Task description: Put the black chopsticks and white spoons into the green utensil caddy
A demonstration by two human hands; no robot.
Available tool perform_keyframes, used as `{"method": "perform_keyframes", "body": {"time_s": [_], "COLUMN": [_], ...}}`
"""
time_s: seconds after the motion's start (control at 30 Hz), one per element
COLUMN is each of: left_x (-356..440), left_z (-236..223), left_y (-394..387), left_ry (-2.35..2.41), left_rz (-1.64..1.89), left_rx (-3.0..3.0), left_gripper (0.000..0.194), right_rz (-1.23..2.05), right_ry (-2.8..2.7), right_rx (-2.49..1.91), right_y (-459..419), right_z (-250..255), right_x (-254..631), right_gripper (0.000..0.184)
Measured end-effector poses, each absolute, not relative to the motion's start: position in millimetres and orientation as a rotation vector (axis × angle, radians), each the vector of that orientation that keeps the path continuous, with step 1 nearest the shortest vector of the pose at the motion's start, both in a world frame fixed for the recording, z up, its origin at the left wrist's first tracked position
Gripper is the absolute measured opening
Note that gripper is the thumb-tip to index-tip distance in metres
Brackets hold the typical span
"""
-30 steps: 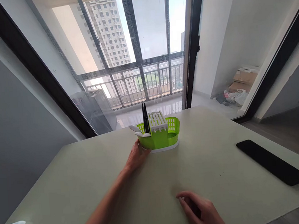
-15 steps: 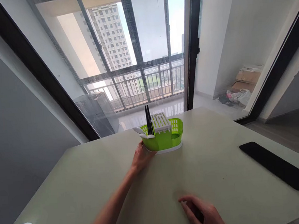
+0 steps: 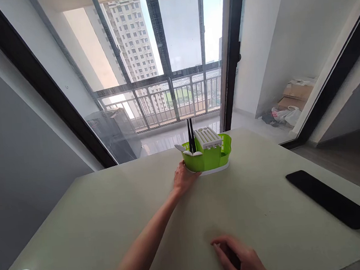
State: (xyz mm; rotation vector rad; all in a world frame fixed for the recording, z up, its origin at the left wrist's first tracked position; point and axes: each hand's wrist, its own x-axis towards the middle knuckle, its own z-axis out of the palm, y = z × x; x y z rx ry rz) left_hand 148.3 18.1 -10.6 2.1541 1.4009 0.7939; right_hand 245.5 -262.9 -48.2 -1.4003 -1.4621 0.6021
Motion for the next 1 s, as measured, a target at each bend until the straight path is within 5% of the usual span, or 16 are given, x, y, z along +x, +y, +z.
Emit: {"method": "perform_keyframes", "body": {"time_s": [0.47,0.8,1.0], "left_x": [200,32,-34], "left_z": [-19,-10,-5], "left_y": [3,-47,-68], "left_ry": [1.406,1.302,1.409], "left_rz": [0.505,0.365,0.476], "left_rx": [2.256,2.593,2.579], "left_gripper": [0.111,0.066,0.058], "right_rz": [0.708,0.719,0.712], "right_ry": [-1.519,-1.345,-1.331], "right_rx": [-1.418,-1.443,-1.469], "right_y": [-264,-265,-266], "right_z": [-37,-47,-47], "right_x": [253,242,241], "right_gripper": [0.036,0.045,0.046]}}
